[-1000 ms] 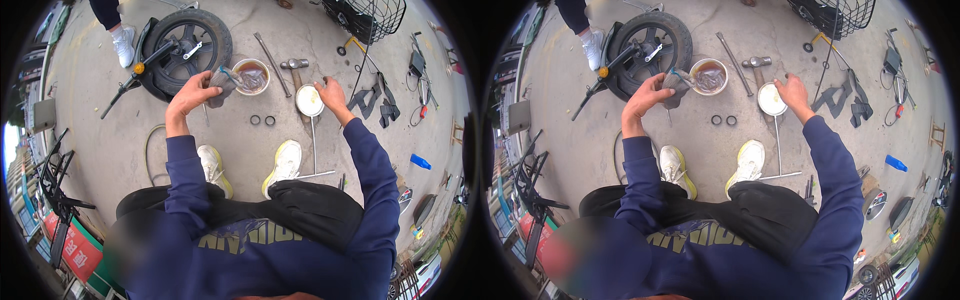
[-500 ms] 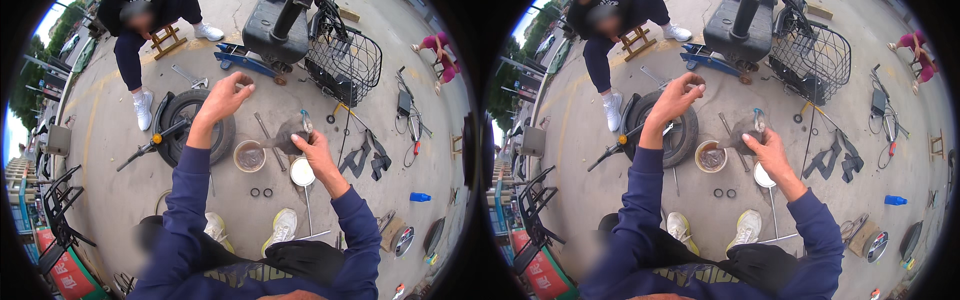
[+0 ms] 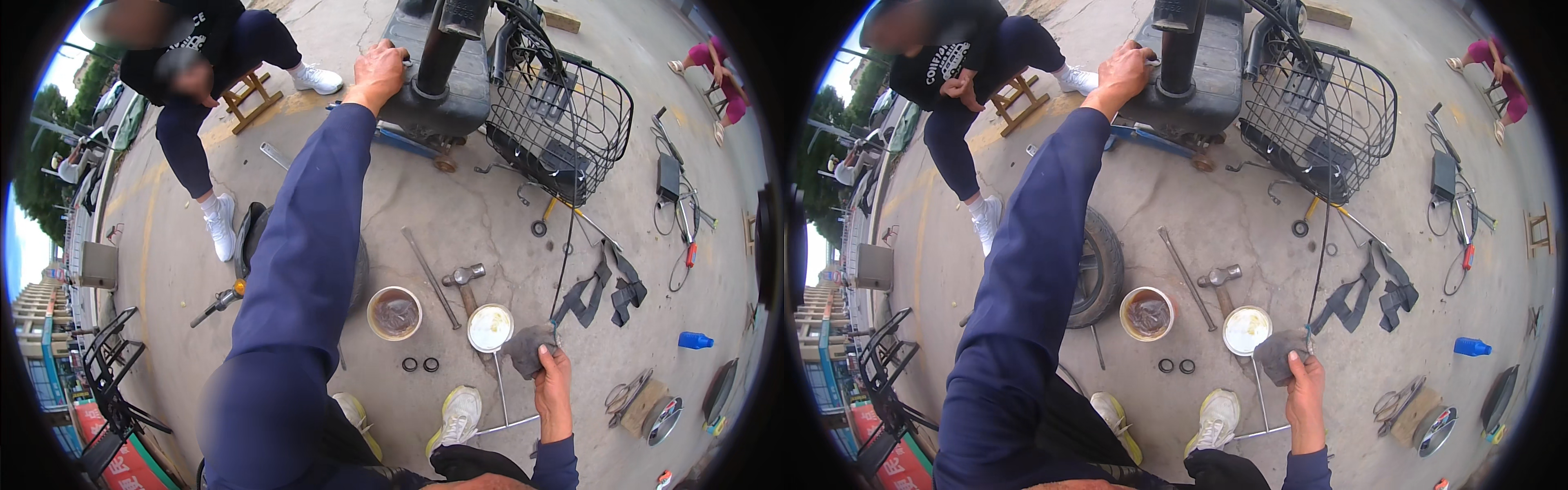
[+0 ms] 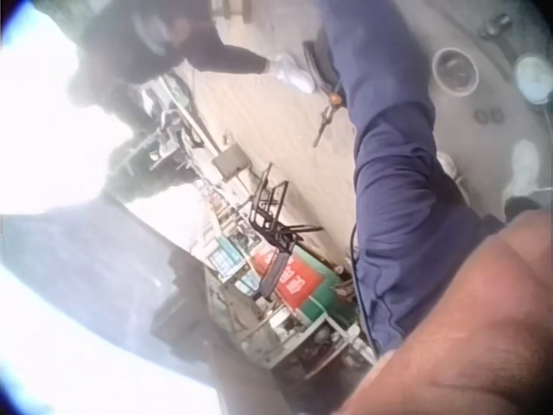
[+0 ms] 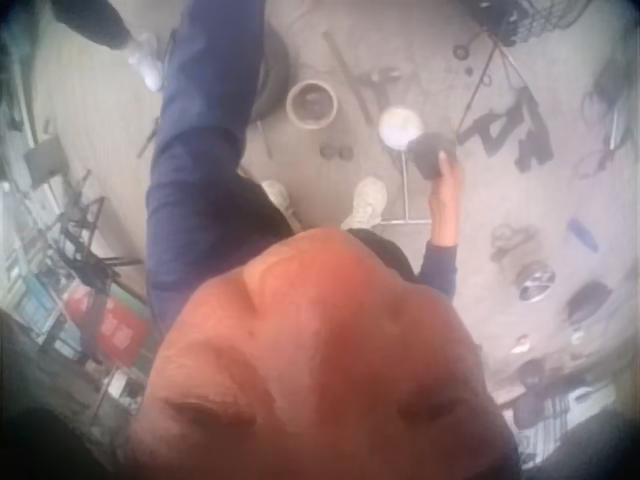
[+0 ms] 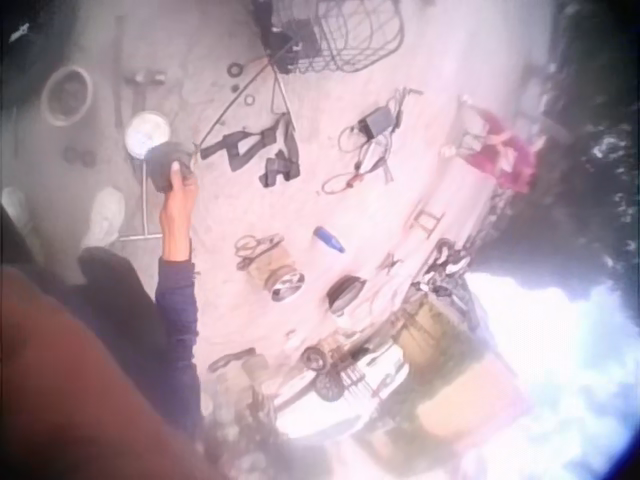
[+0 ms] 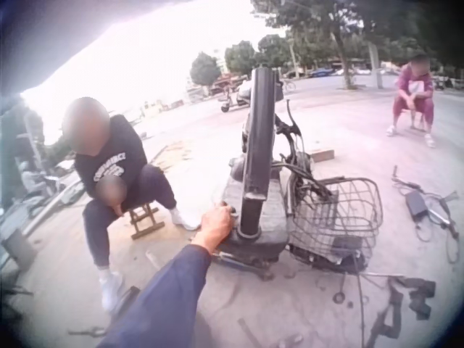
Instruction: The person cleans a metal bearing with a rag, applies grease from a container, and installs it into the scooter's front fork. They then use a hammer to tap a component into place on the scooter's handlebar stem.
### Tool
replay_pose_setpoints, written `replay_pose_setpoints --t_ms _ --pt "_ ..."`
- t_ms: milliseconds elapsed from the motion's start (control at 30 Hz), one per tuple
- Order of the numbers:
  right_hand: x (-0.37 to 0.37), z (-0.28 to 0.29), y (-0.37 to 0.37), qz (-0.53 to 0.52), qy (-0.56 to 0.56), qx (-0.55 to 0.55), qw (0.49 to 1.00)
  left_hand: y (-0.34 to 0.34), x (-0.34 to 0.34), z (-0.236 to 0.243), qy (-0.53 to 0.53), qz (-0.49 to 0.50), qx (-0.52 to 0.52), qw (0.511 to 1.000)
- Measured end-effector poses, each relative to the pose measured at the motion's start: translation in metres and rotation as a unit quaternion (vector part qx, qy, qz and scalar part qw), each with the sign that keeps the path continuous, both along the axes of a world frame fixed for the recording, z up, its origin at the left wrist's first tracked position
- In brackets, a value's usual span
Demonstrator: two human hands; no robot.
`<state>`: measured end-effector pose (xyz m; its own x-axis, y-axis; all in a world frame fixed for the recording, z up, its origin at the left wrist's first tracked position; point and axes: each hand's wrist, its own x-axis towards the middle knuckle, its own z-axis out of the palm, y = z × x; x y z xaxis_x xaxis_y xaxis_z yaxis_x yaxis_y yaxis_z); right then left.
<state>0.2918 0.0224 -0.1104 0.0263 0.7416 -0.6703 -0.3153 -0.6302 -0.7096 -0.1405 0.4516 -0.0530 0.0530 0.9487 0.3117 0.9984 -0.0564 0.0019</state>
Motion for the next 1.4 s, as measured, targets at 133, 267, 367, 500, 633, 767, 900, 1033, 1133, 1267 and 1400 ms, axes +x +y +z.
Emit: replay_pose_setpoints --t_ms 133,267,367,500,633,767,900,1033,1133,1267,1400 --pt "-0.001 0.008 0.009 -0.025 -0.013 -0.002 1.0 0.015 -0.001 -0.001 0.021 0.003 -0.019 1.0" --pt "-0.015 0.02 0.026 -0.018 0.001 0.014 1.0 0.011 -0.007 -0.004 0.046 -0.041 0.013 0.998" --pt "-0.021 0.015 0.037 -0.001 0.026 0.028 0.999 -0.003 -0.01 -0.003 0.01 -0.071 0.069 0.995" --pt "-0.047 0.039 0.059 -0.001 0.084 0.052 0.995 -0.068 -0.001 0.016 -0.248 -0.07 0.002 0.966" --pt "-0.078 0.094 0.093 0.061 0.102 0.094 0.988 -0.217 0.028 0.071 -0.728 -0.036 -0.228 0.646" --pt "-0.133 0.155 0.112 0.1 0.099 0.136 0.981 -0.332 0.042 0.107 -0.831 -0.012 -0.256 0.493" --pt "-0.195 0.202 0.092 0.158 0.068 0.21 0.962 -0.4 0.042 0.117 -0.805 -0.002 -0.202 0.557" --pt "-0.22 0.197 0.055 0.291 -0.013 0.28 0.915 -0.433 0.04 0.116 -0.711 -0.033 -0.139 0.689" --pt "-0.232 0.193 0.045 0.249 -0.046 0.35 0.902 -0.439 0.037 0.122 -0.573 -0.064 -0.128 0.807" --pt "-0.23 0.196 0.035 0.247 -0.065 0.345 0.903 -0.448 0.037 0.114 -0.65 -0.098 -0.079 0.75" --pt "-0.23 0.183 0.032 0.213 0.01 0.238 0.948 -0.45 0.03 0.108 -0.61 -0.137 -0.101 0.774"
